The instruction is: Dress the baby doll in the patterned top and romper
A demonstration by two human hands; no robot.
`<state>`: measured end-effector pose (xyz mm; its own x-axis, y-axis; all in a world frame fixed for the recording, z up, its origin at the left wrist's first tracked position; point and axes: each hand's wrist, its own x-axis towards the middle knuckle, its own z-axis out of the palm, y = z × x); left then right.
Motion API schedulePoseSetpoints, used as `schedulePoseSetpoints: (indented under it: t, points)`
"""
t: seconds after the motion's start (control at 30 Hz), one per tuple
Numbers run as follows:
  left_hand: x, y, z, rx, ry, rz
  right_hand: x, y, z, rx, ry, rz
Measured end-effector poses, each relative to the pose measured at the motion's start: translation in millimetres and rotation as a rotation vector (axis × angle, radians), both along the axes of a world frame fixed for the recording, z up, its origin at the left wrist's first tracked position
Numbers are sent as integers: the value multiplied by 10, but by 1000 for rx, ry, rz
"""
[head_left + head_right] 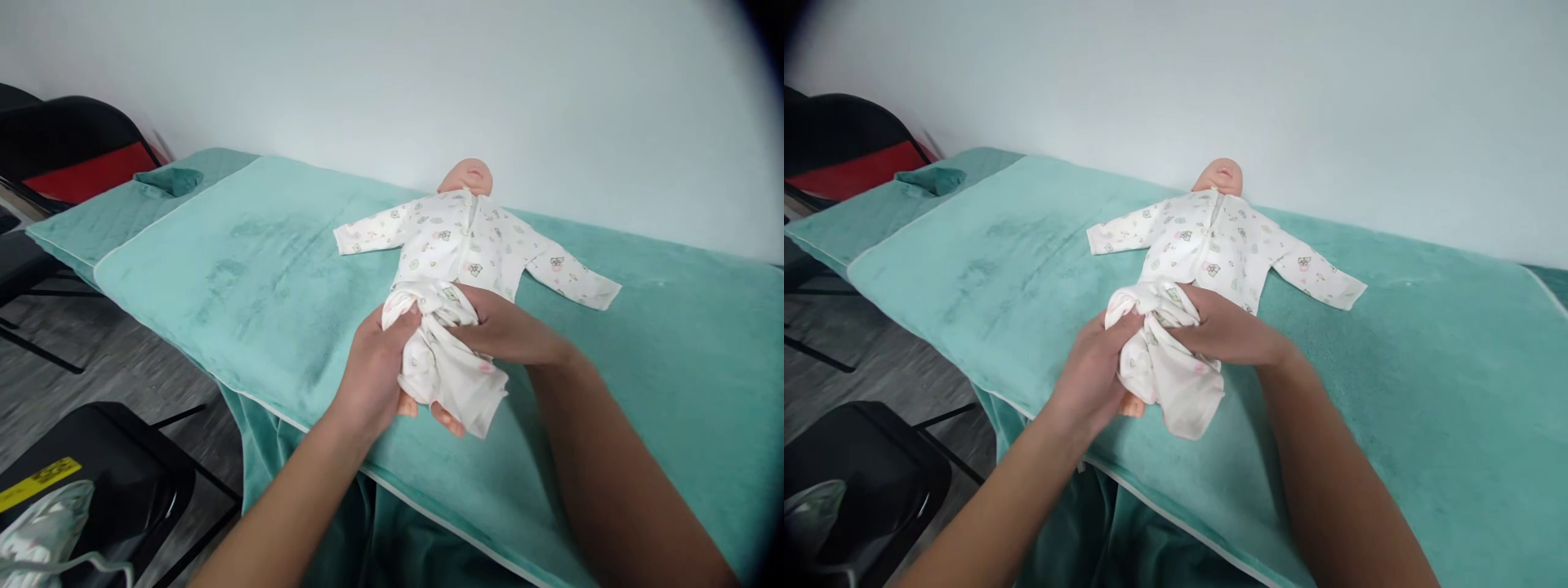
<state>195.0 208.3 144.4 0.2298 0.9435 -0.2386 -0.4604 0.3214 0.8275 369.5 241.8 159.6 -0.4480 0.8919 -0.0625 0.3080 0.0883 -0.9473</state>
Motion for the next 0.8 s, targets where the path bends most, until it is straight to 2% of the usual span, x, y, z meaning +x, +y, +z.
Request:
schedulePoseSetpoints:
  t: [0.17,0.3,0.4,0.6,0.7,0.8]
  points:
    - [-3,-470,162,-167,25,114,-7,-5,70,57,-305,51]
    - [41,-779,172,-305,-68,220,-58,-18,71,45,-402,85]
    - [31,-912,68,-368,-78,297,-97,-34,65,45,-460,100]
    - [-121,-1062,-309,-414,22,497,-159,-84,60,71,-521,145]
    - [-270,-1008,-390,-303,166,445,-166,-97,51,79,-518,172]
    - [-444,-885,-363,-174,413,231,-173,-99,32,117,-535,164]
